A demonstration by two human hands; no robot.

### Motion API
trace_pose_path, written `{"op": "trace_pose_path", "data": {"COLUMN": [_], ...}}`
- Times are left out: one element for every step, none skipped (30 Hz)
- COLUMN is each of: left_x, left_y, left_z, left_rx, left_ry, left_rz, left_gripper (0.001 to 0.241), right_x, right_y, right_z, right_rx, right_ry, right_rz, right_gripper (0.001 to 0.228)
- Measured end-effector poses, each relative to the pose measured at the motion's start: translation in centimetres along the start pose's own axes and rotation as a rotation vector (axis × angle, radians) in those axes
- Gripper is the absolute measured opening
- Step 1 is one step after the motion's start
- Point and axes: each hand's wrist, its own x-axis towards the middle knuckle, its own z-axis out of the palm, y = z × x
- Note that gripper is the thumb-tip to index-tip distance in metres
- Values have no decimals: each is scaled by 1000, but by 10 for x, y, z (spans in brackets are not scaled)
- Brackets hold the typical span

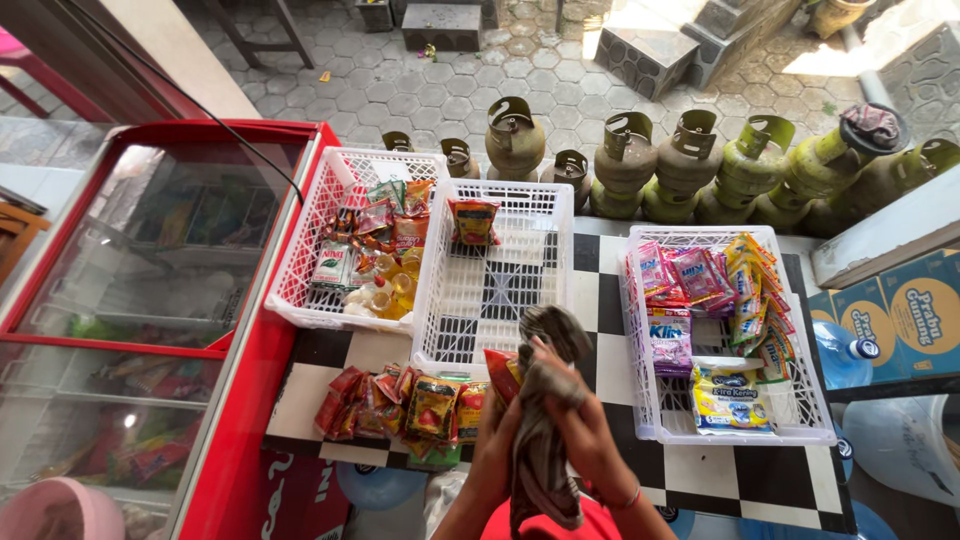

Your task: The person wipes multiple small snack packets with a cloth and places them into a white plastic basket. The person handles each packet individually, wiping it before stacking it in the basket.

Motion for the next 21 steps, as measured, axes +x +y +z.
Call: {"op": "trace_pose_path", "data": {"left_x": [1, 3, 8, 12, 9, 7, 12, 14, 10, 7, 6, 5, 0, -5, -7, -7, -7, -7, -6, -1, 3], "left_y": [-1, 0, 4, 9, 13, 19, 25, 30, 37, 44, 52, 61, 67, 72, 72, 69, 62, 49, 37, 22, 8], "left_z": [-4, -10, -17, -24, -31, -36, -38, -36, -35, -34, -32, -32, -33, -35, -36, -37, -37, -35, -33, -28, -24], "left_rx": [-58, -27, 3, 32, 72, 113, 156, 172, 191, 209, 56, -96, -249, -220, -192, -164, -162, -159, -153, -105, -57], "left_ry": [18, 41, 66, 91, 36, -18, -82, -20, 46, 113, 70, 25, -16, -27, -41, -55, -105, -155, -205, -183, -160], "left_rz": [-10, -4, 6, 17, 63, 110, 163, 164, 164, 164, 118, 71, 21, 7, -9, -26, -8, 11, 31, 10, -14], "left_gripper": [65, 63, 61, 59, 59, 59, 59, 61, 63, 66, 66, 66, 67, 67, 67, 67, 68, 71, 74, 72, 70], "right_x": [3, 1, -4, -7, -17, -30, -35, -37, -40, -43, -41, -36, -36, -35, -31, -28, -23, -16, -7, -3, -2], "right_y": [1, 2, 4, 7, 10, 12, 16, 20, 23, 26, 27, 29, 32, 35, 35, 33, 32, 32, 30, 30, 28], "right_z": [-2, -1, 0, -1, -1, -1, -5, -11, -19, -29, -42, -56, -63, -69, -76, -79, -76, -70, -60, -41, -21], "right_rx": [213, 174, 134, 94, -14, -121, -232, -187, -138, -90, -80, -70, -59, 31, 118, 205, 153, 101, 52, -101, -313], "right_ry": [45, 1, -50, -101, -156, -212, -267, -280, -295, -309, -247, -184, -118, 69, 259, 449, 395, 342, 288, 191, 90], "right_rz": [113, 125, 136, 148, 175, 201, 214, 248, 283, 319, 236, 154, 77, 60, 41, 21, 68, 115, 160, 72, -63], "right_gripper": [48, 48, 48, 48, 47, 46, 45, 44, 43, 43, 43, 43, 44, 42, 40, 39, 40, 42, 44, 45, 47]}}
